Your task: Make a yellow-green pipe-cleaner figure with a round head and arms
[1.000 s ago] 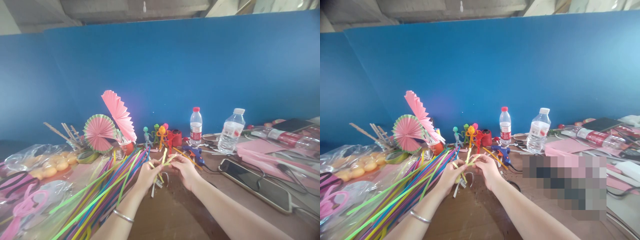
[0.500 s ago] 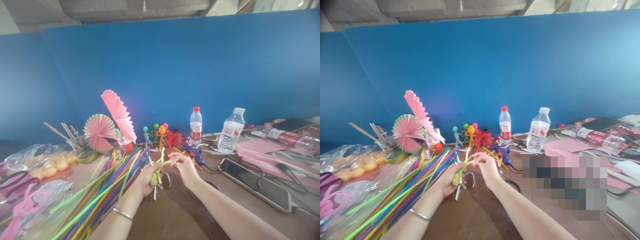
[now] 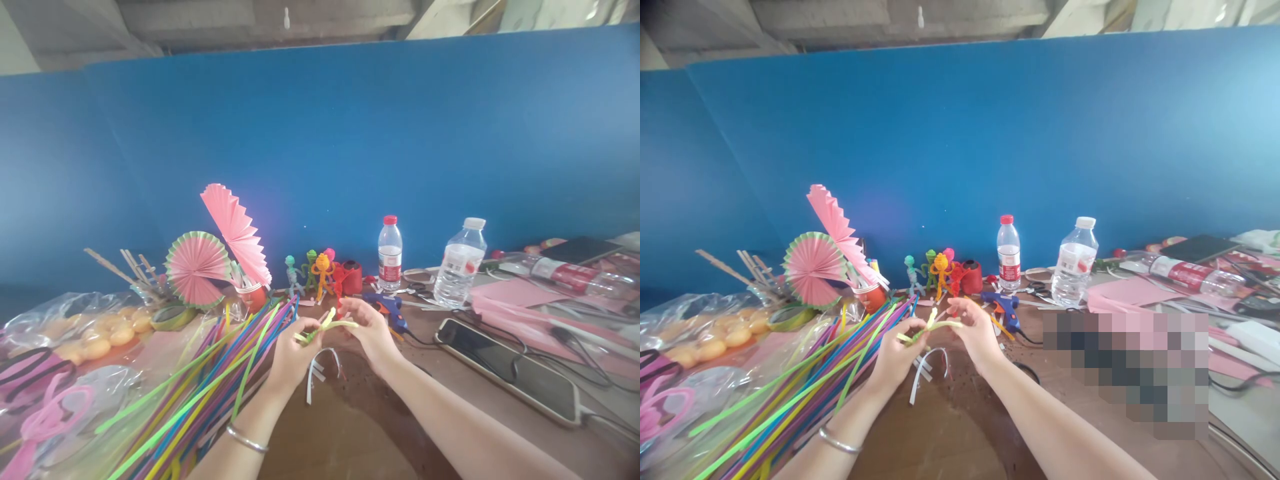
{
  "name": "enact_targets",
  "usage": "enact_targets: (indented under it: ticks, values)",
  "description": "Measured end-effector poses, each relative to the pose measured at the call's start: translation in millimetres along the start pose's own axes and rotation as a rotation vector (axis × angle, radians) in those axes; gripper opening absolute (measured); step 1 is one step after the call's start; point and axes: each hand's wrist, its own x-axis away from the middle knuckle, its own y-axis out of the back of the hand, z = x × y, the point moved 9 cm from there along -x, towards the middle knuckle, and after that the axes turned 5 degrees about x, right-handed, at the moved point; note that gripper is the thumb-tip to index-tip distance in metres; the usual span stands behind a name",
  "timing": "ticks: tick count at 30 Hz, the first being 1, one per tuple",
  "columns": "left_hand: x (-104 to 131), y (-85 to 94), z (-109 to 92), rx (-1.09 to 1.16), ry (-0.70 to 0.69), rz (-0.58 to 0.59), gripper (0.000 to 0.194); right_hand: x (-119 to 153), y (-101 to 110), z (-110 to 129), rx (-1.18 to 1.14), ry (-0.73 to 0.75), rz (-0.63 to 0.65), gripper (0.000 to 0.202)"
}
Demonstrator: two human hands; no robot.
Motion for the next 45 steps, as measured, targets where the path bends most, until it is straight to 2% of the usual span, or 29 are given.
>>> enact_targets:
  ticks: [4,8,15,22,26,33,40,45]
  values:
    - [4,-0.5,-16,-0.117,-0.149,0.005,0.007,1,-1,-19,-0.145,-0.18,0.023,0.02]
    - [8,-3.4,-29,-0.216,-0.293,0.039,0.01,2,-4,-39,-0.24,-0.369,0.119,0.014]
    - [14,-10.8,-42,-0.364,-0.479,0.106,0.012,11,-5,-53,-0.353,-0.663,0.215,0.006]
    - [25,-25.7,-57,-0.563,-0.627,0.229,0.015,24,-11,-61,-0.386,-0.872,0.292,0.021]
    - [28,-29.2,-57,-0.666,-0.682,0.229,0.014,24,-10,-64,-0.377,-0.871,0.278,0.021]
    - [29,-26.0,-54,-0.721,-0.711,0.178,0.014,20,-9,-56,-0.372,-0.774,0.252,0.003]
    - [27,-24.3,-54,-0.777,-0.686,0.17,0.016,19,-11,-45,-0.337,-0.68,0.313,0.022]
    - [27,-23.3,-53,-0.727,-0.663,0.179,0.017,15,-10,-46,-0.281,-0.618,0.322,0.023]
